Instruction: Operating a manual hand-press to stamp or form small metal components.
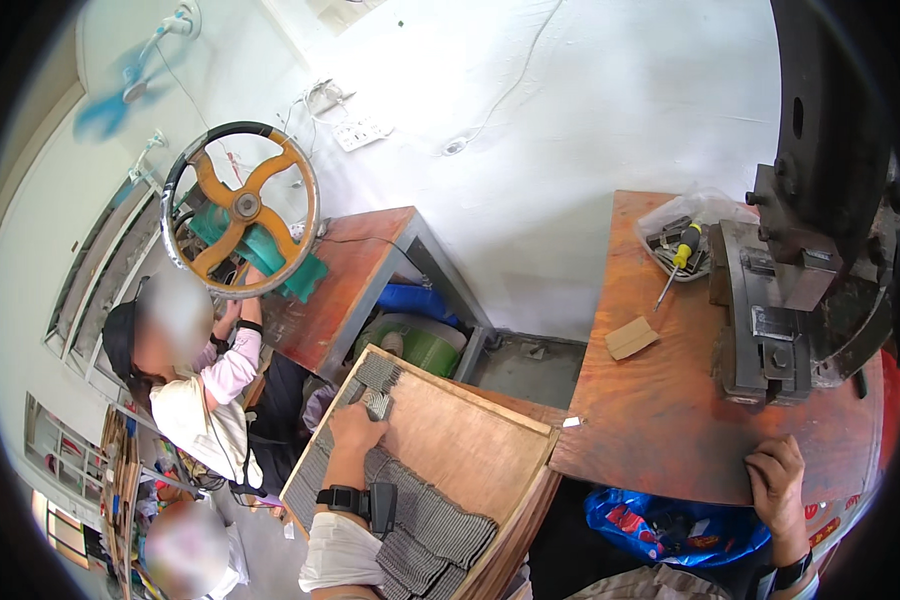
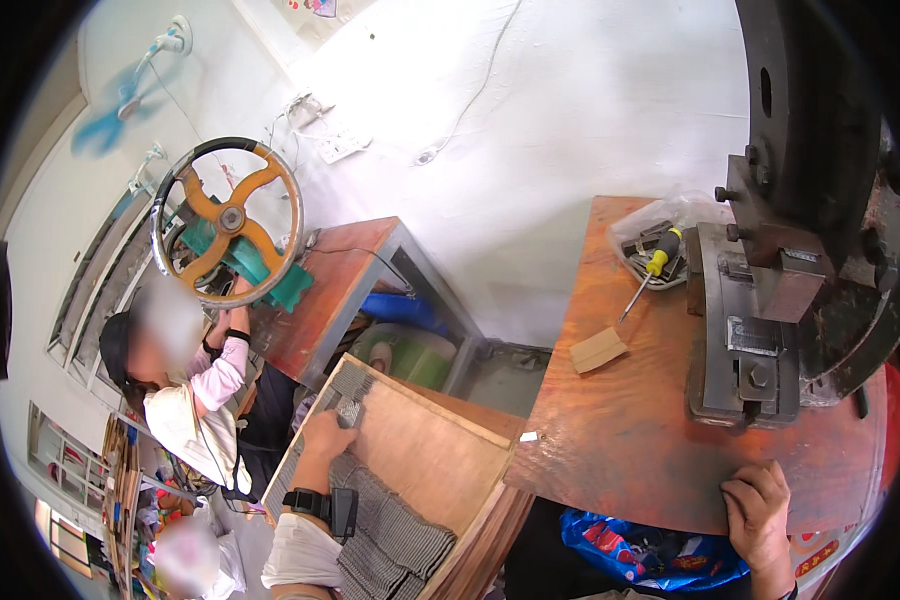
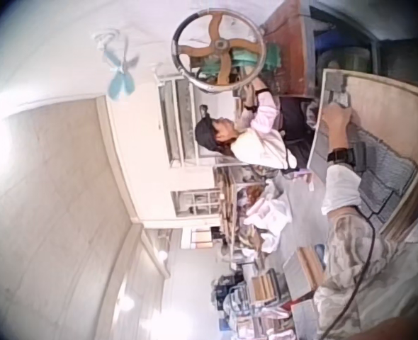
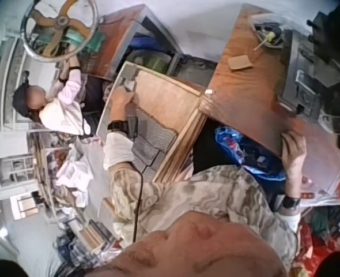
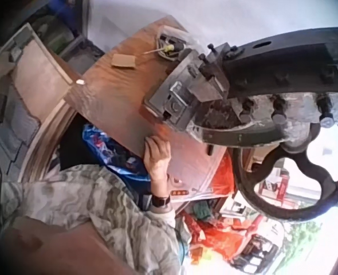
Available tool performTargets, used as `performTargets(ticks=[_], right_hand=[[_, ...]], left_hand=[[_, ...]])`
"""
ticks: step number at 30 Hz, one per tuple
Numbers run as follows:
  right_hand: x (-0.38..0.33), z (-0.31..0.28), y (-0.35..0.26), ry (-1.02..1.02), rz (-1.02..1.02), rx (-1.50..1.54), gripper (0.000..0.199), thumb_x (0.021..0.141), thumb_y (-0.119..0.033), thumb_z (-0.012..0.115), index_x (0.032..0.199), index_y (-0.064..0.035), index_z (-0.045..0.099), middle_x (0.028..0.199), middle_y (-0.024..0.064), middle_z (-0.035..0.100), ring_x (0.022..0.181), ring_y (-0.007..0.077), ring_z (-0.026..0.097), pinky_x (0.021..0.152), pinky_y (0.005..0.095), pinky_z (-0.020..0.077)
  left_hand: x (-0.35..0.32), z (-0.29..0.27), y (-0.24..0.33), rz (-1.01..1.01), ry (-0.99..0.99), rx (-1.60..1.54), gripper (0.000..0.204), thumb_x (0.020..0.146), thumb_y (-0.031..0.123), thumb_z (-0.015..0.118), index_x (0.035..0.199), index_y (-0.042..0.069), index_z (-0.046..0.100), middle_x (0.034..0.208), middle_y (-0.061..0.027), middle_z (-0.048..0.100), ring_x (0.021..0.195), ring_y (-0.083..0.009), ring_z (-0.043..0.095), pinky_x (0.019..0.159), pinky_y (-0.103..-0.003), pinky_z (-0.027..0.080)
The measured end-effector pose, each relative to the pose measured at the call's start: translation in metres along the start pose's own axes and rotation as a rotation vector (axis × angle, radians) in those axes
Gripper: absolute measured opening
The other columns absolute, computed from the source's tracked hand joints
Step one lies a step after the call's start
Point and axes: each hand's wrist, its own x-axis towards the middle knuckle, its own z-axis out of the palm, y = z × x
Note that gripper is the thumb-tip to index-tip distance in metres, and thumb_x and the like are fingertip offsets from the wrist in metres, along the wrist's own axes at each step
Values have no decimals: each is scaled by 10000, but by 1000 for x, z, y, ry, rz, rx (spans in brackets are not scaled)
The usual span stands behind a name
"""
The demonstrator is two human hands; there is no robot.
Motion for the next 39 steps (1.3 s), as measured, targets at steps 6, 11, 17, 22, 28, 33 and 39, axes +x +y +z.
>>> performTargets(ticks=[6,11,17,22,28,33,39], right_hand=[[-4,0,4,-4,-13,-10,175,633,44,657,796,-10,624,829,130,575,751,316,552,655,400,464],[-6,-6,14,-7,-91,-28,145,662,-42,694,803,-54,662,846,99,615,757,285,586,682,384,492],[-13,-6,19,-5,-98,-13,126,700,-68,696,824,-66,674,878,80,625,775,257,586,701,361,492],[-18,-7,24,5,-131,17,113,728,-86,674,837,-61,664,896,75,619,797,262,573,716,363,489],[-21,-10,27,-17,-185,12,157,699,-101,623,844,-57,662,905,79,613,864,259,576,756,353,493],[-24,-7,30,18,-179,42,163,688,-97,626,842,-57,662,915,79,613,889,257,576,774,353,492],[-21,-13,26,52,-160,126,188,699,-71,664,886,-53,661,933,91,620,891,273,584,781,359,497]], left_hand=[[-8,7,-8,51,176,-212,510,624,291,692,1021,-25,641,939,-256,648,886,-385,626,807,-435,486],[-42,-44,32,129,84,-691,332,638,132,682,895,-78,662,745,-171,659,667,-195,642,614,-322,506],[-95,-125,189,555,-33,-1028,360,662,98,713,956,-100,650,775,-131,671,677,-142,617,598,-284,491],[-150,-168,349,861,87,-652,413,617,344,686,809,-22,674,690,-214,643,669,-362,638,641,-428,504],[-192,-173,427,758,158,-478,423,663,363,699,857,-13,684,867,-210,674,843,-347,656,762,-424,517],[-198,-162,439,775,120,-674,433,689,369,724,881,-18,689,802,-203,676,788,-331,660,711,-392,509],[-167,-172,412,984,-555,-1158,178,818,136,610,845,-37,642,699,-40,605,580,-131,530,529,-283,423]])
